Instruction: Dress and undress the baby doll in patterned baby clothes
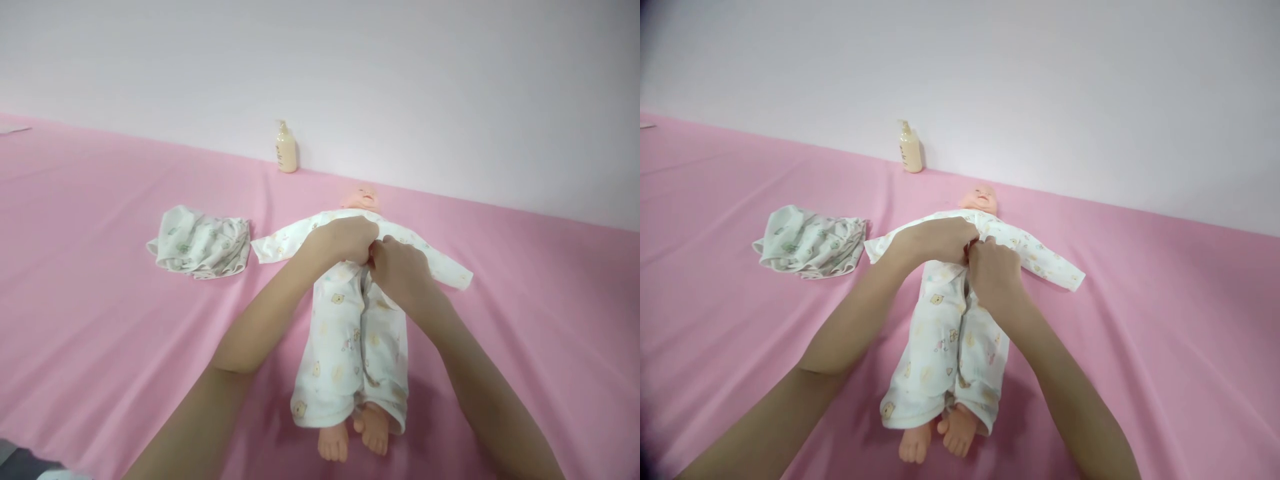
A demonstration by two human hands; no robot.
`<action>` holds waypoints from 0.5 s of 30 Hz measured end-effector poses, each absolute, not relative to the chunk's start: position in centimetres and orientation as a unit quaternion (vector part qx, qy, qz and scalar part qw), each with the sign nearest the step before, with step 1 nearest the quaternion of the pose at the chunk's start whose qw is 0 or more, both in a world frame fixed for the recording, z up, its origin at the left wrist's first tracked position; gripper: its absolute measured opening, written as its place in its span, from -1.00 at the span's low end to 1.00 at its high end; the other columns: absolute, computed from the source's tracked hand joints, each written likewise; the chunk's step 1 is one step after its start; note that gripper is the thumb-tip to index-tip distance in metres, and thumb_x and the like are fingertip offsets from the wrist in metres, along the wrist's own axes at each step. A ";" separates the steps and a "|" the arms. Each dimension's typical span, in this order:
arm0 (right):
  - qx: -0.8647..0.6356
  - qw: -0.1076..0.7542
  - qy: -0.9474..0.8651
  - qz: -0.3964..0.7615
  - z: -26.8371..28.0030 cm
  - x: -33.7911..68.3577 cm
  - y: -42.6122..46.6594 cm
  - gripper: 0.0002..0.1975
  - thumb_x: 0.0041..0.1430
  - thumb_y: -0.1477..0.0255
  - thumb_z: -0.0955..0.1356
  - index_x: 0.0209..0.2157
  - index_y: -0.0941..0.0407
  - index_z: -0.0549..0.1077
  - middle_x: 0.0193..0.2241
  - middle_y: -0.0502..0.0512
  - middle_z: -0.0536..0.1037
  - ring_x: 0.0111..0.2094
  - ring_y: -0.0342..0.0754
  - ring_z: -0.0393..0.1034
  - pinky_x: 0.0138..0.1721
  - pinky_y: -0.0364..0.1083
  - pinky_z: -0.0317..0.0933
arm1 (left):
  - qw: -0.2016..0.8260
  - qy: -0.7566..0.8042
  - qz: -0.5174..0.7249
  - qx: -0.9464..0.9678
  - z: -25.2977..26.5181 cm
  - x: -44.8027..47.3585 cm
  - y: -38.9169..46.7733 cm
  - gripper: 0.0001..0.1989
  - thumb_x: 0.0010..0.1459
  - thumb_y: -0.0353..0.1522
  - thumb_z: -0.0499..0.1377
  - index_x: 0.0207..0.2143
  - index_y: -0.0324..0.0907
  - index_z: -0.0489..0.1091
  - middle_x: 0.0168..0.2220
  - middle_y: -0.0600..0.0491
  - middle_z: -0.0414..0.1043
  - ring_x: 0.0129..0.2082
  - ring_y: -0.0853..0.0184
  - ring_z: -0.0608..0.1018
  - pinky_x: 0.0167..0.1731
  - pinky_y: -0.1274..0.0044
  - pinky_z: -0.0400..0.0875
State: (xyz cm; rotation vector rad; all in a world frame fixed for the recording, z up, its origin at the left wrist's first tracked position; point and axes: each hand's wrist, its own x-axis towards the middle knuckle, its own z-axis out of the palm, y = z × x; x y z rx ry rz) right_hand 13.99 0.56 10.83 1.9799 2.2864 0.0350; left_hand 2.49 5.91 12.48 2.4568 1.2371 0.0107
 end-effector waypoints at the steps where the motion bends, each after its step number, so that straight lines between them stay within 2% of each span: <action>1: 0.657 0.048 0.753 0.013 10.7 14.0 0.7 -0.74 0.26 0.55 0.15 -0.25 0.16 0.45 -0.33 0.21 0.44 -0.38 0.00 0.40 -0.53 -0.13 -0.03 | 0.172 0.434 0.002 0.884 12.5 2.6 5.9 -0.80 -0.17 -0.51 0.14 -0.68 -0.19 0.13 -0.64 0.06 0.21 -0.62 0.38 0.26 -0.54 0.45 0.01; 3: 0.657 0.042 0.752 0.012 10.4 13.9 0.8 -0.75 0.24 0.56 0.17 -0.26 0.15 0.46 -0.36 0.20 0.46 -0.38 0.02 0.41 -0.53 -0.13 -0.04 | 0.128 0.416 -0.008 0.900 12.4 2.6 6.0 -0.80 -0.14 -0.51 0.11 -0.67 -0.19 0.11 -0.64 0.07 0.18 -0.64 0.40 0.23 -0.55 0.45 -0.01; 10: 0.659 0.041 0.750 0.031 10.0 13.5 0.2 -0.76 0.15 0.62 0.19 -0.43 0.17 0.45 -0.47 0.20 0.46 -0.47 -0.01 0.36 -0.54 -0.12 -0.08 | 0.160 0.403 -0.007 0.901 12.2 2.5 6.5 -0.70 -0.24 -0.61 0.08 -0.72 -0.18 -0.02 -0.70 0.10 0.04 -0.65 0.40 0.20 -0.53 0.45 -0.01; 15: 0.669 0.028 0.743 0.015 9.8 13.7 0.6 -0.76 0.16 0.59 0.19 -0.48 0.17 0.44 -0.48 0.20 0.48 -0.49 -0.04 0.34 -0.54 -0.12 -0.09 | 0.147 0.418 -0.001 0.896 12.7 2.6 6.0 -0.68 -0.21 -0.58 0.10 -0.72 -0.17 -0.04 -0.69 0.10 0.01 -0.64 0.39 0.19 -0.53 0.44 -0.04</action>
